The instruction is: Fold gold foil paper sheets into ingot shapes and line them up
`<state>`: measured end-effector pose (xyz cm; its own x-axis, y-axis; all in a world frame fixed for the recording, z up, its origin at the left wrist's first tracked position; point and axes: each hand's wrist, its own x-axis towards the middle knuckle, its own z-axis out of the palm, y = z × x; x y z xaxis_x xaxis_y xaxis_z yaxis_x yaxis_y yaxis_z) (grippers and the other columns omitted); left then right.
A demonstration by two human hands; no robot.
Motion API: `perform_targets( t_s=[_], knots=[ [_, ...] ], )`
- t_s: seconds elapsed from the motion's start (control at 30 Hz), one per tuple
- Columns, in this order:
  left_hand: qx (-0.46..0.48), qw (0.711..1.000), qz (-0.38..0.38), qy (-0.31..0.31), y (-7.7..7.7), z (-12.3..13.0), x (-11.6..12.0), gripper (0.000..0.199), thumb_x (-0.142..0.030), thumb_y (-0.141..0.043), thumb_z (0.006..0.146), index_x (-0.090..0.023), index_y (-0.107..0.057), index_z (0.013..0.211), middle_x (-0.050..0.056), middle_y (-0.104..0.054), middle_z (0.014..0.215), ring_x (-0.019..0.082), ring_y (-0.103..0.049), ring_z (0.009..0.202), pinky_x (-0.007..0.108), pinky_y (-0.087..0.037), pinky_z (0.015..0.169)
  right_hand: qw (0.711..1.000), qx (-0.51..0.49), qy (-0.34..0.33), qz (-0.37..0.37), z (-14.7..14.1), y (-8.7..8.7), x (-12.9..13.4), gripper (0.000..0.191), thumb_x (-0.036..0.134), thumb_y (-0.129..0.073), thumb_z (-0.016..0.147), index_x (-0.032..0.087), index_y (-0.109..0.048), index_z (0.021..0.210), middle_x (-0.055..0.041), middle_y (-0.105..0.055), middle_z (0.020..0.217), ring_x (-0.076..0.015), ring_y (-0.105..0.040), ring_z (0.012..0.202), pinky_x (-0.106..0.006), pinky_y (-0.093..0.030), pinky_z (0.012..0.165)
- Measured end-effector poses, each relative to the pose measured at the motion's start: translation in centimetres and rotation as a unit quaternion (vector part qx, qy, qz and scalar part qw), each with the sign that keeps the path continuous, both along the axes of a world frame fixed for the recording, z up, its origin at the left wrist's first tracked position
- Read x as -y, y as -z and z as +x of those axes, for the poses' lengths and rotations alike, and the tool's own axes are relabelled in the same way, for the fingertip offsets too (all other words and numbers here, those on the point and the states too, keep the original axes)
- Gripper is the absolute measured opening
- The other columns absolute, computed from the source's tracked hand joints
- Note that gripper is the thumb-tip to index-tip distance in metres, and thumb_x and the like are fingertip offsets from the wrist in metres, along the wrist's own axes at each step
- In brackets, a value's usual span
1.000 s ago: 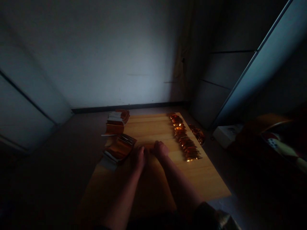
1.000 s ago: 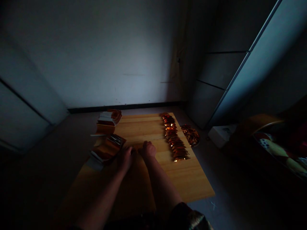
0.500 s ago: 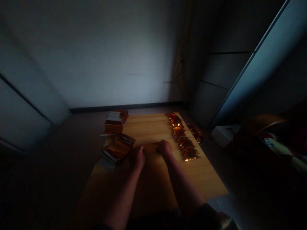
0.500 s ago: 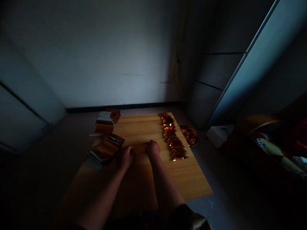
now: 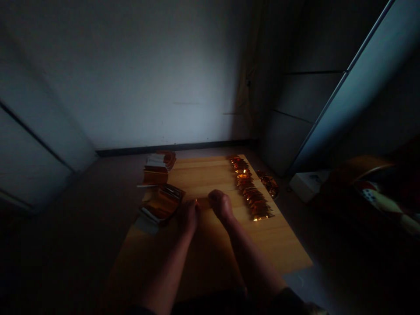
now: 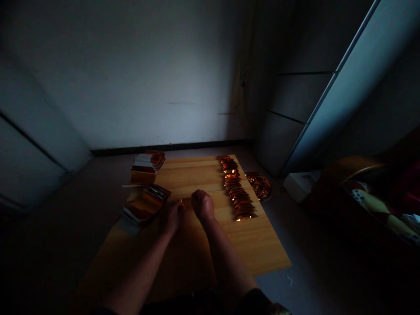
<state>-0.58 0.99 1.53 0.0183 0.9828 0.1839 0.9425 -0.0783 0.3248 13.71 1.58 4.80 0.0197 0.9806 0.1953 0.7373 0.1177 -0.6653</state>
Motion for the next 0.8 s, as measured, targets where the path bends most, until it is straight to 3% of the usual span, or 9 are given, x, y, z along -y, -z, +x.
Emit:
perform_targets(
  t_s=[0.17, 0.33, 0.63, 0.8],
  knots=[
    [-0.023, 1.0, 0.003, -0.005, -0.2, 0.0, 0.2, 0.025, -0.021, -0.04, 0.088, -0.017, -0.065, 0.09, 0.008, -0.067, 0.094, 0.02, -0.061, 0.091, 0.03, -0.044, 0.081, 0.985, 0.113, -0.008, -0.131, -2.4, 0.6, -0.9, 0.017, 0.019, -0.057, 0.079, 0.019, -0.07, 0.09, -0.006, -0.072, 0.091, -0.0172, -0.065, 0.084, -0.021, -0.042, 0.064],
    [-0.011, 1.0, -0.017, -0.006, -0.4, -0.1, 0.1, 0.025, -0.019, -0.041, 0.088, -0.017, -0.066, 0.091, 0.008, -0.067, 0.096, 0.021, -0.061, 0.093, 0.03, -0.044, 0.082, 0.978, 0.141, -0.005, -0.156, -2.7, 0.7, -1.1, 0.023, 0.034, -0.061, 0.081, 0.02, -0.068, 0.098, -0.0078, -0.07, 0.101, -0.0205, -0.065, 0.093, -0.023, -0.045, 0.067],
    [0.012, 0.998, -0.049, 0.035, -0.6, -0.7, -0.2, 0.023, -0.013, -0.045, 0.085, -0.016, -0.066, 0.094, 0.009, -0.066, 0.101, 0.021, -0.06, 0.096, 0.03, -0.043, 0.083, 0.973, 0.141, -0.017, -0.18, -2.5, 0.2, -1.2, 0.029, 0.035, -0.071, 0.074, 0.021, -0.066, 0.099, -0.0069, -0.069, 0.103, -0.0196, -0.065, 0.094, -0.022, -0.045, 0.067],
    [0.03, 0.998, -0.034, 0.047, -0.2, -1.0, -0.3, 0.027, -0.01, -0.042, 0.084, -0.015, -0.066, 0.097, 0.009, -0.066, 0.101, 0.021, -0.06, 0.097, 0.029, -0.044, 0.084, 0.974, 0.14, -0.004, -0.178, -2.8, 0.2, -1.1, 0.036, 0.046, -0.068, 0.075, 0.02, -0.065, 0.1, -0.0095, -0.068, 0.104, -0.0219, -0.063, 0.098, -0.025, -0.045, 0.069]
  ],
)
